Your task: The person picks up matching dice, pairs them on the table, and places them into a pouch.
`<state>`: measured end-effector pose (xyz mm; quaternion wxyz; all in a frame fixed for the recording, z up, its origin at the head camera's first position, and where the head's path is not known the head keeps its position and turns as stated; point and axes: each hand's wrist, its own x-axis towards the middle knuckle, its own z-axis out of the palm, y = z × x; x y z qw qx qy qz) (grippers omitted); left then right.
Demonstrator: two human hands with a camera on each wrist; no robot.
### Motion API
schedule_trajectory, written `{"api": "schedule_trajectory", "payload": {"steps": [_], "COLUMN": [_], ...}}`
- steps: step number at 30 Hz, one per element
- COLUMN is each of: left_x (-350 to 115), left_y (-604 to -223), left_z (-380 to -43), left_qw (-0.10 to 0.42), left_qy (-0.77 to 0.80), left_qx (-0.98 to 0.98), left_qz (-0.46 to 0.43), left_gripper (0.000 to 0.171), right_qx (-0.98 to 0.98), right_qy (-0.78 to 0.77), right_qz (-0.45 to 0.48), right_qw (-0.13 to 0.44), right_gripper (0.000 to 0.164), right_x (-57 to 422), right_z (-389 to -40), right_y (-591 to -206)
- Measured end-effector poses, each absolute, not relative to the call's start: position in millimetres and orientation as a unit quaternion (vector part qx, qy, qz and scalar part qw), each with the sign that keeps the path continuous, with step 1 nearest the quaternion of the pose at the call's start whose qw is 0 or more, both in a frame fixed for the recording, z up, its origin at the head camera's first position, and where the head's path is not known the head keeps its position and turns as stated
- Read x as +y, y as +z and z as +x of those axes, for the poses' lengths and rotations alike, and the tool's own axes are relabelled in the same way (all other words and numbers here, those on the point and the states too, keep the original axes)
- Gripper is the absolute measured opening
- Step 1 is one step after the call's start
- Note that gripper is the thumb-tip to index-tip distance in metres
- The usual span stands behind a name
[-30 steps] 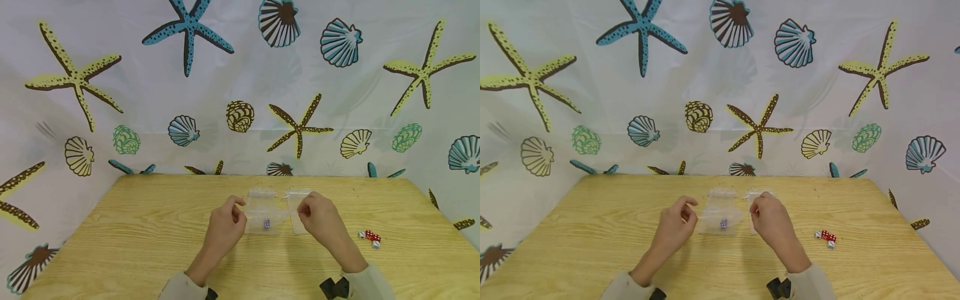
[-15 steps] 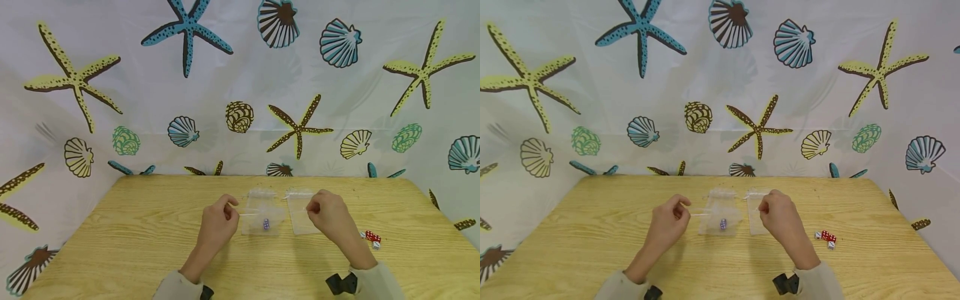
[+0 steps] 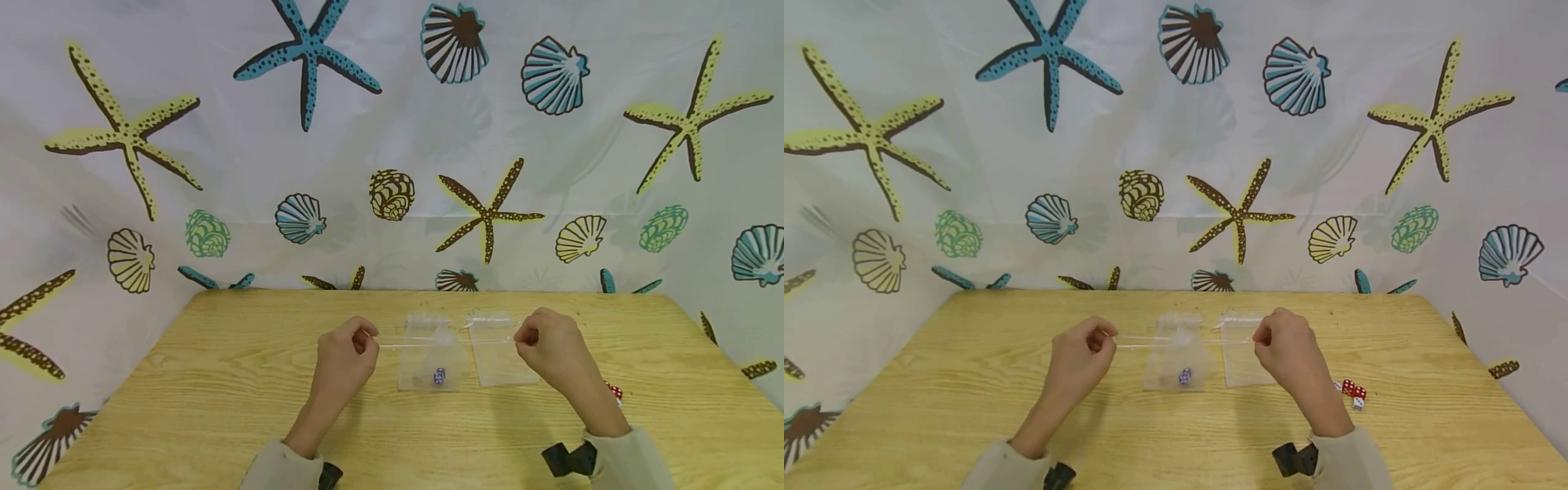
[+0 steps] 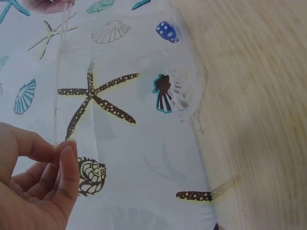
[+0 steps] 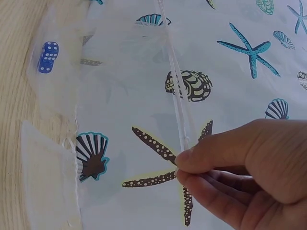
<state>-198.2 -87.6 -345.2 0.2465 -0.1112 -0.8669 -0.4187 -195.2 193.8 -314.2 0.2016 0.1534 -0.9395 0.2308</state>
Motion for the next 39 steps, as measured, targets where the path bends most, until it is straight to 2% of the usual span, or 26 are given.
{"api": "schedule_trajectory", "payload": {"steps": [16, 39], "left_x": [-110.7, -178.5], "left_y": [-325.2, -305.7], "left_z": [-195.9, -188.2], "left_qw": [0.281, 0.319], "left_qy": [-0.408, -0.362], "left_qx": [-0.863, -0.875], "left_qz": [-0.1, -0.035], "left_gripper": [0.014, 0.015], "right_qx": [-0.929, -0.918], "right_qy": [0.237, 0.236], "right_qz": [0.179, 0.256], "right_qw": [0.221, 0.191], "right_gripper": [0.012, 0.014], "right_x": [174.9, 108.2], "right_z": [-197.8, -199.3], "right_y": [-305.3, -300.3]}}
